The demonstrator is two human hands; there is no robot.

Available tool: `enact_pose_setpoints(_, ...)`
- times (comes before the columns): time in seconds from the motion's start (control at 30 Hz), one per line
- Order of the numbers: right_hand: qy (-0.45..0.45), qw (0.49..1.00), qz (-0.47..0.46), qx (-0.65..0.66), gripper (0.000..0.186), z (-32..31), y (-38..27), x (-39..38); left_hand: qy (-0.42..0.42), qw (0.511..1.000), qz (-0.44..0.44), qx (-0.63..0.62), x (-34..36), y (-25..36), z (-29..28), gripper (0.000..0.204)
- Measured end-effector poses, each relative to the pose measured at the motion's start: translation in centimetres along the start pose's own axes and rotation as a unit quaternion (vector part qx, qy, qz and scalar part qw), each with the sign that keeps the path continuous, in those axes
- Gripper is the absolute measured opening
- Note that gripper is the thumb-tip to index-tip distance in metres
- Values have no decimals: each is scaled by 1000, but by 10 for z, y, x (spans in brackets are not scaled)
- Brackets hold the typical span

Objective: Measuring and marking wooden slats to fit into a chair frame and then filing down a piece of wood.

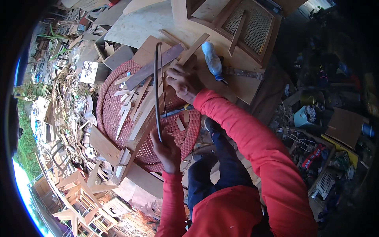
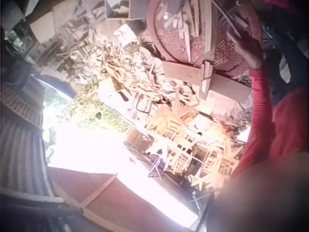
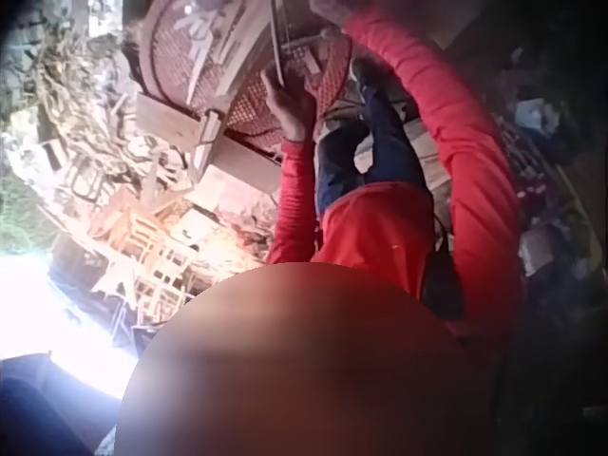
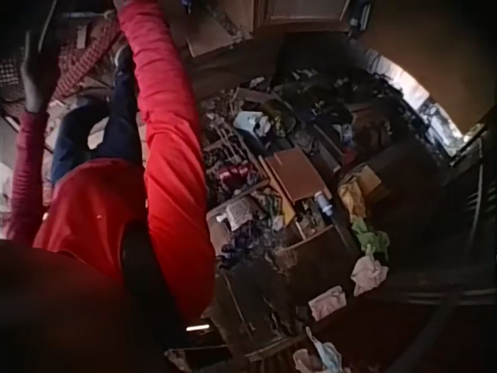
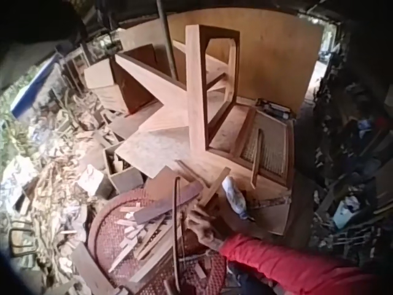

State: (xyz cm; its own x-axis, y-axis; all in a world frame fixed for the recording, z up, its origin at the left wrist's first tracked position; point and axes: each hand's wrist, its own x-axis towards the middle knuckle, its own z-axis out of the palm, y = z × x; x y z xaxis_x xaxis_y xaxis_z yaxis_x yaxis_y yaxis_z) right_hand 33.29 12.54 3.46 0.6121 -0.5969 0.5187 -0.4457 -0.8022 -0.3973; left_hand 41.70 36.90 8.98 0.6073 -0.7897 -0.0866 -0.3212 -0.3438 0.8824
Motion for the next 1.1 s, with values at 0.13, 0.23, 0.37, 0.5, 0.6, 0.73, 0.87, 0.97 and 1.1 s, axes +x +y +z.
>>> enact_pose_setpoints(0.13, -11, 1000, 0, -10, 12, 0, 2, 1, -23, 999, 46, -4, 17, 16, 6, 29)
enact_pose_setpoints(0.23, -1, 1000, -3, 13, 9, 0, 5, 3, 27, 995, 68, -74, -33, -7, -9, 33)
enact_pose_setpoints(0.37, -11, 1000, 14, 1, 10, 1, 0, 1, 21, 996, 79, 29, -15, -1, -5, 16)
enact_pose_setpoints(0.5, -20, 1000, 3, 6, 11, -1, 0, 0, -3, 999, 29, 28, 11, -5, 13, 22)
enact_pose_setpoints(0.6, -12, 999, 2, 33, 11, -2, -1, -1, 23, 996, 81, 25, -24, -10, -3, 27)
enact_pose_setpoints(0.73, 4, 1000, 13, 15, 12, 1, -5, -4, 6, 1000, 28, -8, -37, -14, -15, 28)
enact_pose_setpoints(0.87, -5, 1000, 4, 15, 25, 4, 4, 2, -30, 999, 20, 28, 12, -24, 5, 28)
enact_pose_setpoints(0.97, -3, 1000, -3, 21, 12, 2, 4, 4, -2, 998, 56, -8, 3, -14, 0, 29)
enact_pose_setpoints(1.1, 40, 998, -41, 7, 7, -1, 0, 3, 25, 999, 11, -32, -39, 16, -21, 29)
